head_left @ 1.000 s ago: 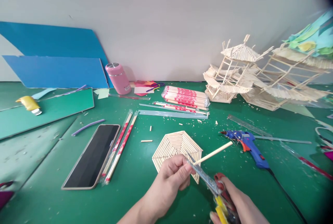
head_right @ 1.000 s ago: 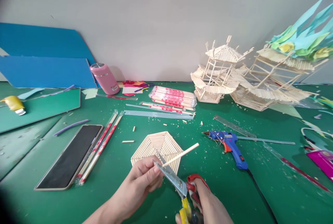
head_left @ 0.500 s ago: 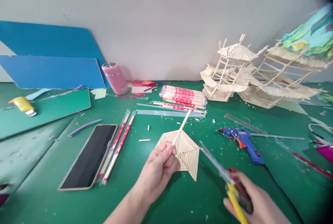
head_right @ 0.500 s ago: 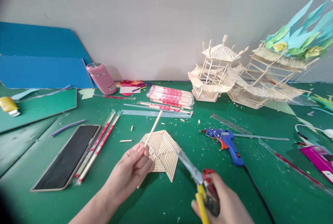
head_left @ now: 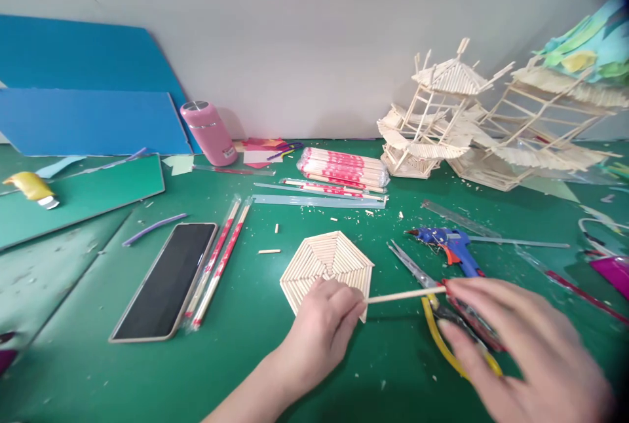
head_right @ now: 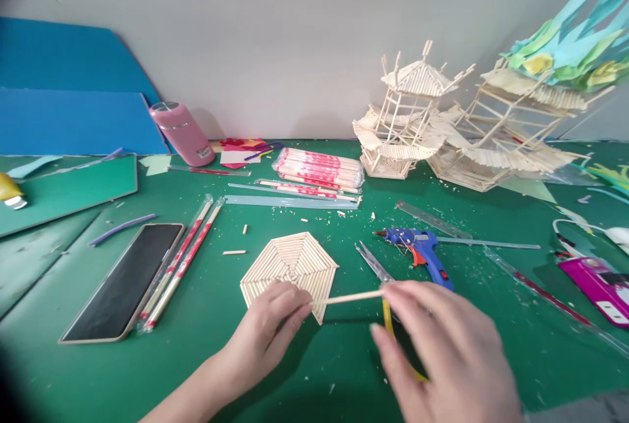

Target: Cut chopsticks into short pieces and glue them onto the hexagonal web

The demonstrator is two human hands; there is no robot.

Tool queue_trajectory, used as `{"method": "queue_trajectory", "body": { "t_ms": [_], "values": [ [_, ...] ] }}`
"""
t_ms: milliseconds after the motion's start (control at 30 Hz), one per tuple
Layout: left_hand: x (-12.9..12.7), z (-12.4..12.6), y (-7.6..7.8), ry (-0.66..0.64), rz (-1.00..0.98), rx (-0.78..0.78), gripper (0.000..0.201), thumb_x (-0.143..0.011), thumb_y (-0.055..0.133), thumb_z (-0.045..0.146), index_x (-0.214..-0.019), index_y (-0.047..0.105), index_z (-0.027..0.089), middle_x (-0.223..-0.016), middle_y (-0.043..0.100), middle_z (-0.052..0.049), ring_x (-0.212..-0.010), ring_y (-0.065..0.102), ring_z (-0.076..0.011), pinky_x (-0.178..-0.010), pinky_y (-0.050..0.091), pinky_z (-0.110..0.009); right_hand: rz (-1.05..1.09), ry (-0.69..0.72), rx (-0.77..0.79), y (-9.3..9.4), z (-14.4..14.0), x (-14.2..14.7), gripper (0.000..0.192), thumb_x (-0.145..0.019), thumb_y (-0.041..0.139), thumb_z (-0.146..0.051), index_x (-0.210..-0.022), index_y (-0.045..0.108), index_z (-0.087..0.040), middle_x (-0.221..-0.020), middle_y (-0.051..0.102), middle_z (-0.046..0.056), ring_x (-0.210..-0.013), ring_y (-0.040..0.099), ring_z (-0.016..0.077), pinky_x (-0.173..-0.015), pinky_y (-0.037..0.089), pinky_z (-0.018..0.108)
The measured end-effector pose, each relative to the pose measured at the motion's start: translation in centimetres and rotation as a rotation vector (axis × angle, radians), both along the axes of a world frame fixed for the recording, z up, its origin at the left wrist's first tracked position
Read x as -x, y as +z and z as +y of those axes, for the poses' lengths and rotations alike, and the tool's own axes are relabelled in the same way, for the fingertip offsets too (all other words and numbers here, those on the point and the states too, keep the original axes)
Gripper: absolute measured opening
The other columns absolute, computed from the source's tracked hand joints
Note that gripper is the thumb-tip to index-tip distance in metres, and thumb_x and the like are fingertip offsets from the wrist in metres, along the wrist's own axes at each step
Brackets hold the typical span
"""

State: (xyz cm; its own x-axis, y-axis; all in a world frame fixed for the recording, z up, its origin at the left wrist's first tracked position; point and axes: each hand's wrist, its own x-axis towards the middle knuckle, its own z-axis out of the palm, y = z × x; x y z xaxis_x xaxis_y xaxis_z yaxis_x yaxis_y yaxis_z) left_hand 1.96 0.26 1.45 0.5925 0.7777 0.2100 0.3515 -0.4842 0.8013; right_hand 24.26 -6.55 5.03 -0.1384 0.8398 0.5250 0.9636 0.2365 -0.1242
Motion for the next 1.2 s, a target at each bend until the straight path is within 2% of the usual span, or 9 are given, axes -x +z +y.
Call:
{"method": "queue_trajectory", "body": {
  "t_ms": [67, 100, 167, 267, 367, 733, 900, 1200],
  "values": [
    [-0.2, -0.3, 0.1, -0.044, 0.09, -0.109, 0.018, -0.089, 0.038, 0.016, -0.079, 0.053, 0.015, -0.069, 0.053, -0.003, -0.065, 0.047, -0.015, -0.062, 0.036, -0.027, -0.078, 0.176, 0.042, 0.7, 1.1, 2.7, 0.031, -0.078, 0.057, -0.03, -0.109, 0.058, -0.026, -0.106, 0.063, 0.005, -0.098, 0.055, 0.0249, -0.083, 0.035, 0.04],
    [-0.3, -0.4, 0.2, -0.048, 0.12, -0.15, 0.018, -0.089, 0.038, 0.015, -0.079, 0.052, 0.015, -0.068, 0.053, -0.003, -0.064, 0.046, -0.0149, -0.062, 0.036, -0.027, -0.057, 0.17, 0.063, 0.7, 1.7, 3.7, 0.025, -0.079, 0.055, -0.027, -0.104, 0.061, -0.025, -0.103, 0.064, 0.004, -0.098, 0.055, 0.0244, -0.083, 0.034, 0.04],
    [-0.3, -0.5, 0.3, -0.036, 0.168, -0.227, 0.018, -0.089, 0.037, 0.015, -0.077, 0.05, 0.015, -0.067, 0.053, -0.003, -0.062, 0.046, -0.0148, -0.059, 0.035, -0.027, -0.027, 0.232, 0.174, 0.0, 2.5, 4.9, 0.02, -0.086, 0.046, -0.024, -0.098, 0.062, -0.023, -0.088, 0.067, 0.003, -0.083, 0.059, 0.019, -0.077, 0.033, 0.037],
    [0.0, -0.7, 0.3, -0.026, 0.251, -0.37, 0.021, -0.089, 0.035, 0.015, -0.072, 0.048, 0.016, -0.063, 0.051, -0.002, -0.057, 0.043, -0.0146, -0.055, 0.03, -0.027, 0.014, 0.289, 0.299, -1.4, 3.0, 5.2, 0.024, -0.091, 0.038, -0.023, -0.096, 0.061, -0.023, -0.067, 0.06, -0.001, -0.063, 0.053, 0.0138, -0.062, 0.03, 0.03],
    [0.1, -0.8, 0.0, -0.01, 0.299, -0.465, 0.021, -0.088, 0.034, 0.014, -0.073, 0.048, 0.016, -0.06, 0.05, -0.001, -0.054, 0.042, -0.0149, -0.052, 0.026, -0.027, 0.041, 0.299, 0.336, -2.4, 2.9, 5.0, 0.024, -0.092, 0.037, -0.025, -0.095, 0.06, -0.022, -0.065, 0.055, -0.001, -0.062, 0.049, 0.0142, -0.059, 0.027, 0.028],
    [0.6, -1.5, -1.1, 0.031, 0.294, -0.395, 0.018, -0.084, 0.036, 0.011, -0.073, 0.048, 0.017, -0.06, 0.052, -0.001, -0.052, 0.043, -0.0158, -0.051, 0.032, -0.027, 0.086, 0.27, 0.417, -3.6, 2.4, 6.0, 0.027, -0.093, 0.033, -0.025, -0.089, 0.059, -0.022, -0.066, 0.056, 0.0, -0.061, 0.049, 0.0153, -0.056, 0.028, 0.028],
    [0.7, -1.9, -1.1, 0.042, 0.304, -0.369, 0.019, -0.084, 0.035, 0.01, -0.071, 0.047, 0.018, -0.059, 0.051, -0.001, -0.051, 0.043, -0.0154, -0.051, 0.033, -0.027, 0.096, 0.263, 0.408, -4.0, 1.9, 6.1, 0.026, -0.092, 0.034, -0.025, -0.085, 0.059, -0.021, -0.066, 0.057, 0.001, -0.061, 0.05, 0.0148, -0.057, 0.03, 0.027],
    [0.7, -2.1, -1.0, 0.032, 0.316, -0.347, 0.021, -0.083, 0.033, 0.01, -0.072, 0.049, 0.018, -0.06, 0.052, -0.002, -0.052, 0.044, -0.0158, -0.051, 0.035, -0.027, 0.126, 0.233, 0.435, -4.0, 1.5, 6.5, 0.029, -0.092, 0.034, -0.023, -0.089, 0.062, -0.02, -0.066, 0.056, 0.001, -0.063, 0.052, 0.016, -0.057, 0.031, 0.028]
  ]
}}
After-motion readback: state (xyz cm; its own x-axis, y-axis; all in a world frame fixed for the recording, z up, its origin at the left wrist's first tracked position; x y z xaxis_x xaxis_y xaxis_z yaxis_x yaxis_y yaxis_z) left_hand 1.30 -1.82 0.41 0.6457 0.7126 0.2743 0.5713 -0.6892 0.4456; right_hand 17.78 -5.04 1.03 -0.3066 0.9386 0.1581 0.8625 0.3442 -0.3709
